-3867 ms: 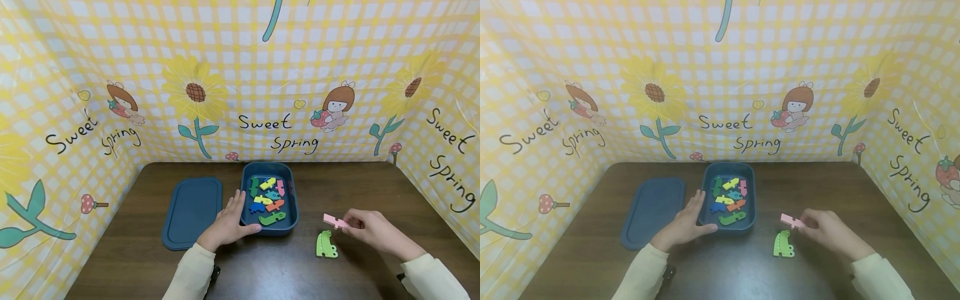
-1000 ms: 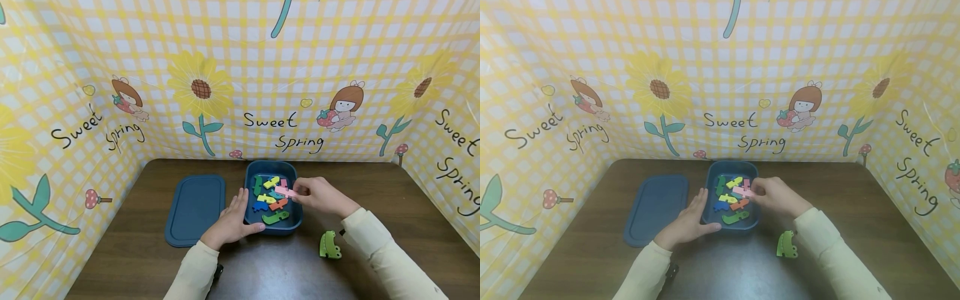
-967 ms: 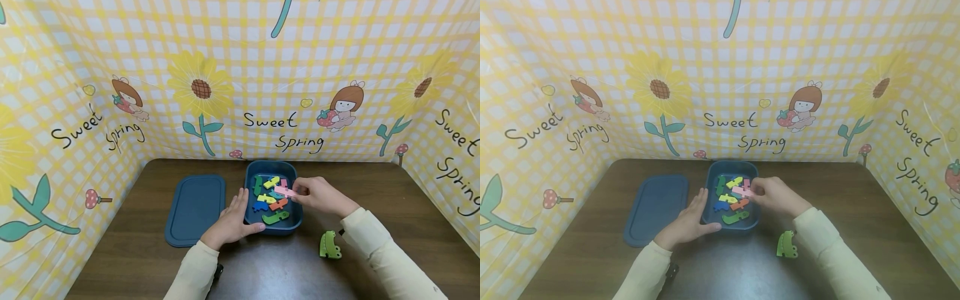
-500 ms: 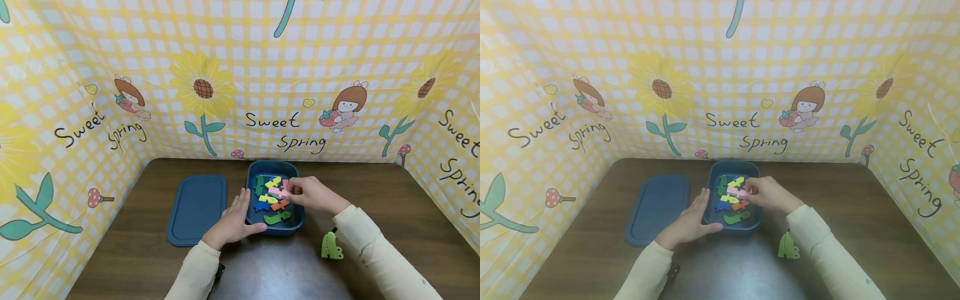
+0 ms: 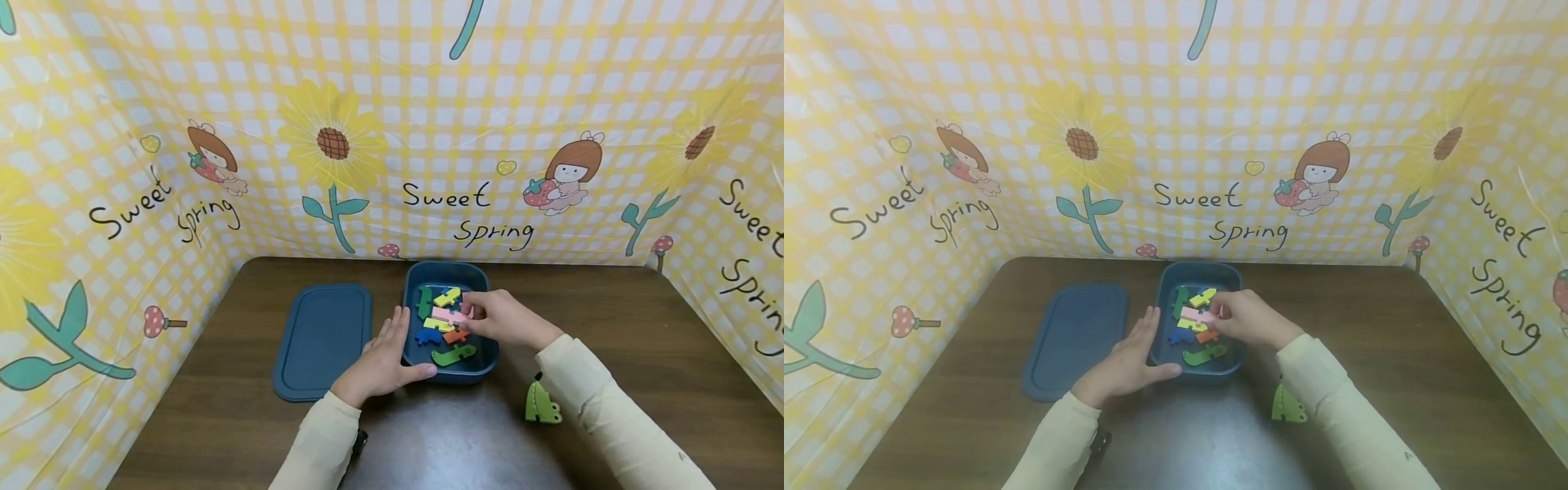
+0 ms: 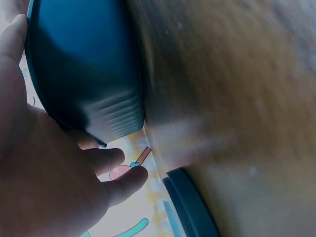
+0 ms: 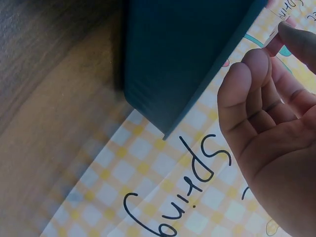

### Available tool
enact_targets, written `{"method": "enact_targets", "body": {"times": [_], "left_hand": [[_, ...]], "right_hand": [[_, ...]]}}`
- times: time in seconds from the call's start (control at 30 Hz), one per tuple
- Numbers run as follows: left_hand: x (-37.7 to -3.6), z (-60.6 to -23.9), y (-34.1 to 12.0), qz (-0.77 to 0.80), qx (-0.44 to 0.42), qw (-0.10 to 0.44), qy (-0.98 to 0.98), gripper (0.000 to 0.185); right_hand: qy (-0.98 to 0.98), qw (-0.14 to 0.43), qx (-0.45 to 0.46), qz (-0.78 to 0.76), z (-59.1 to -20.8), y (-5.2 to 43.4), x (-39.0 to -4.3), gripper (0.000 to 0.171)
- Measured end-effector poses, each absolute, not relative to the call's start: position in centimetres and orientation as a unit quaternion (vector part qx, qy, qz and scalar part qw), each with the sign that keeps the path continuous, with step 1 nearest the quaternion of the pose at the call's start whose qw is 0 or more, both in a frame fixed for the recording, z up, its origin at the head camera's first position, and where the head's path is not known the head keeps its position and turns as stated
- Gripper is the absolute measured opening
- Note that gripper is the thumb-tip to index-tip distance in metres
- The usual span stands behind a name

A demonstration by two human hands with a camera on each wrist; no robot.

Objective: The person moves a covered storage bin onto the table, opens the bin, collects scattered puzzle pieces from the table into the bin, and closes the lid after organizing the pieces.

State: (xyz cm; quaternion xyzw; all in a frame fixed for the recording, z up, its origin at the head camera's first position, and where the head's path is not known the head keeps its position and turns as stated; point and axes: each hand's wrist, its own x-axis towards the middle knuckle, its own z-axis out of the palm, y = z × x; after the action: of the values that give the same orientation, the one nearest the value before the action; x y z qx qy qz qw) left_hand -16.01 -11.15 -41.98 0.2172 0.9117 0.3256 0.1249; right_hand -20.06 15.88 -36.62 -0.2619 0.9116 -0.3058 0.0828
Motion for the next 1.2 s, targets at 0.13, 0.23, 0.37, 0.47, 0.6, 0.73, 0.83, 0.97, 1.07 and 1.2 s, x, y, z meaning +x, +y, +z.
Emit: {"method": "enact_targets", "body": {"times": [0.13,0.23,0.37,0.47,0.6,0.73,0.83,0.97,1.07,1.2], "left_hand": [[-16.0,-42.0,-11.1,0.326,0.217,0.127,0.911,0.110],[-16.0,-42.0,-11.2,0.324,0.217,0.126,0.912,0.109],[-16.0,-42.0,-11.2,0.321,0.218,0.126,0.913,0.109],[-16.0,-42.0,-11.1,0.323,0.218,0.126,0.912,0.109],[-16.0,-42.0,-11.1,0.324,0.218,0.127,0.912,0.110],[-16.0,-42.0,-11.1,0.325,0.217,0.129,0.912,0.110],[-16.0,-42.0,-11.2,0.323,0.217,0.130,0.912,0.111],[-16.1,-42.0,-11.2,0.323,0.216,0.131,0.912,0.111],[-16.0,-41.9,-11.2,0.325,0.215,0.132,0.912,0.110],[-15.9,-41.8,-11.2,0.326,0.215,0.132,0.911,0.110]], "right_hand": [[0.911,0.078,-0.266,-0.305,-37.0,15.7,-20.3,0.009],[0.912,0.083,-0.263,-0.305,-37.2,15.5,-20.4,0.009],[0.912,0.096,-0.255,-0.306,-37.4,15.2,-20.5,0.009],[0.913,0.101,-0.251,-0.304,-37.5,15.1,-20.7,0.009],[0.915,0.103,-0.248,-0.300,-37.7,14.9,-20.9,0.010],[0.915,0.104,-0.248,-0.300,-37.8,14.9,-21.1,0.011],[0.915,0.106,-0.247,-0.300,-37.9,14.9,-21.1,0.011],[0.916,0.103,-0.249,-0.296,-37.9,14.8,-21.2,0.011],[0.917,0.099,-0.251,-0.293,-37.8,14.8,-21.1,0.011],[0.919,0.097,-0.246,-0.291,-37.9,14.7,-21.2,0.011]]}}
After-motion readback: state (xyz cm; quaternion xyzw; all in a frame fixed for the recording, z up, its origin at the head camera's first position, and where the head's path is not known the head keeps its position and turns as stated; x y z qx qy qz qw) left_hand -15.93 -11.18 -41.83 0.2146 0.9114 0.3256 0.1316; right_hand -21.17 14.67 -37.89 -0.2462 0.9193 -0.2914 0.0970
